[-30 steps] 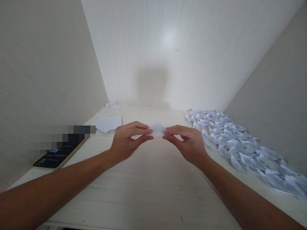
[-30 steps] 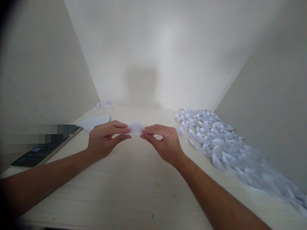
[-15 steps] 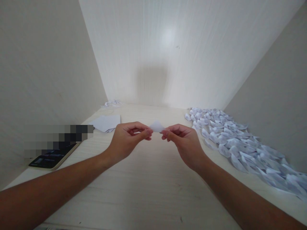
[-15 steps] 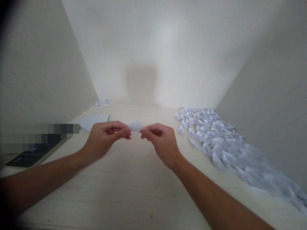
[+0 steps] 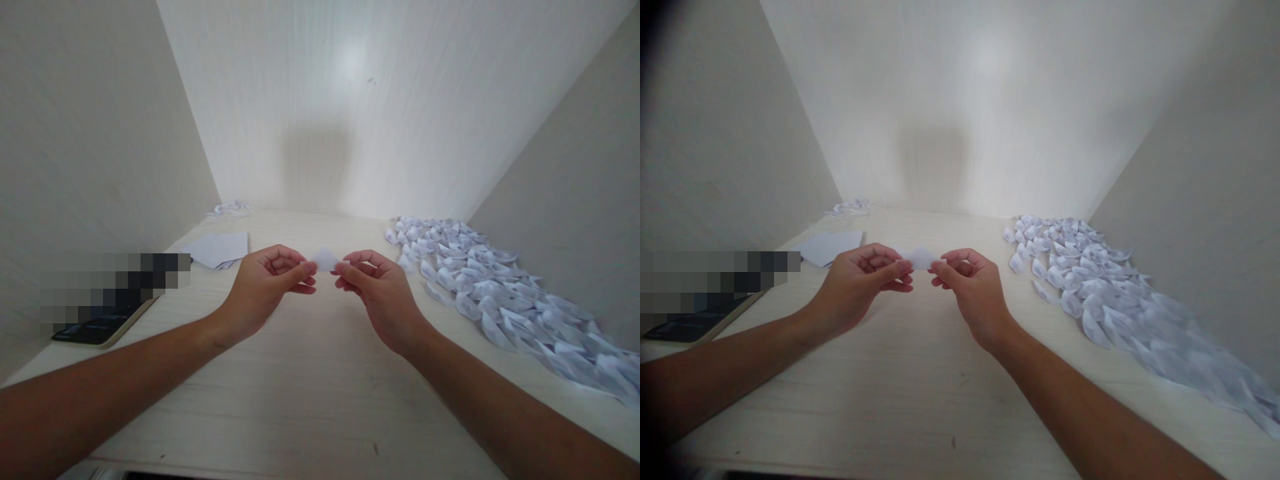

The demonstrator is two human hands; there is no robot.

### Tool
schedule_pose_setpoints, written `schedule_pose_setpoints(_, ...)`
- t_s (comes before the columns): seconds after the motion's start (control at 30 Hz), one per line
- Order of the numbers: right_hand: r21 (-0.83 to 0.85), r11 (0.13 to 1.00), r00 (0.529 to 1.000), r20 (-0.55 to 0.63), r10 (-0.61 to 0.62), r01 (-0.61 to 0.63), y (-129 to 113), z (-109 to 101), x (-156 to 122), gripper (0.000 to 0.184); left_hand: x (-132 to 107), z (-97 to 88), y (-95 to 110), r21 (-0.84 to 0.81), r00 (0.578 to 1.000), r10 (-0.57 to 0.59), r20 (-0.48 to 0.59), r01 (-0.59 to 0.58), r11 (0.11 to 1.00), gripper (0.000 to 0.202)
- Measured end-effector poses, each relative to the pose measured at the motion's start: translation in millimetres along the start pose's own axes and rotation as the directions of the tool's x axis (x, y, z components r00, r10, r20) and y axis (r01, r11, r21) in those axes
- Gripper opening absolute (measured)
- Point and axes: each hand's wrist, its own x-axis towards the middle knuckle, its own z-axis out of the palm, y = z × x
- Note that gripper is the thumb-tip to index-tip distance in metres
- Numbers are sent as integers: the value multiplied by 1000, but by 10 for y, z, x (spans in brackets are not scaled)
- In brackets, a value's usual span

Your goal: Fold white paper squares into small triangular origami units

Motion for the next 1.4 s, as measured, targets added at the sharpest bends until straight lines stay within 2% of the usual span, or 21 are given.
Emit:
schedule_pose_setpoints(0.27,-35,999,1000,-31,-4,3,35,43,-31,30,-28,25,1,-26,998,-32,-44,31,999,29)
schedule_pose_setpoints(0.5,-84,996,999,-2,-38,38,63,31,-19,29,-45,23,-28,-49,999,-28,-22,27,998,29)
schedule_pose_setpoints(0.77,-101,989,993,-40,-111,107,33,42,-35,31,-63,55,-17,-50,999,34,-23,-35,998,28)
schedule_pose_setpoints(0.97,-166,969,981,-35,-191,182,76,81,-74,33,-99,77,1,-39,999,23,-22,-24,999,33)
schedule_pose_setpoints(1.27,-227,958,985,24,-173,174,80,71,-72,32,-80,94,36,-22,999,-25,31,25,999,43)
schedule_pose_setpoints(1.4,-186,973,990,53,-130,137,38,57,-55,37,-46,61,60,-27,999,-36,10,36,999,47)
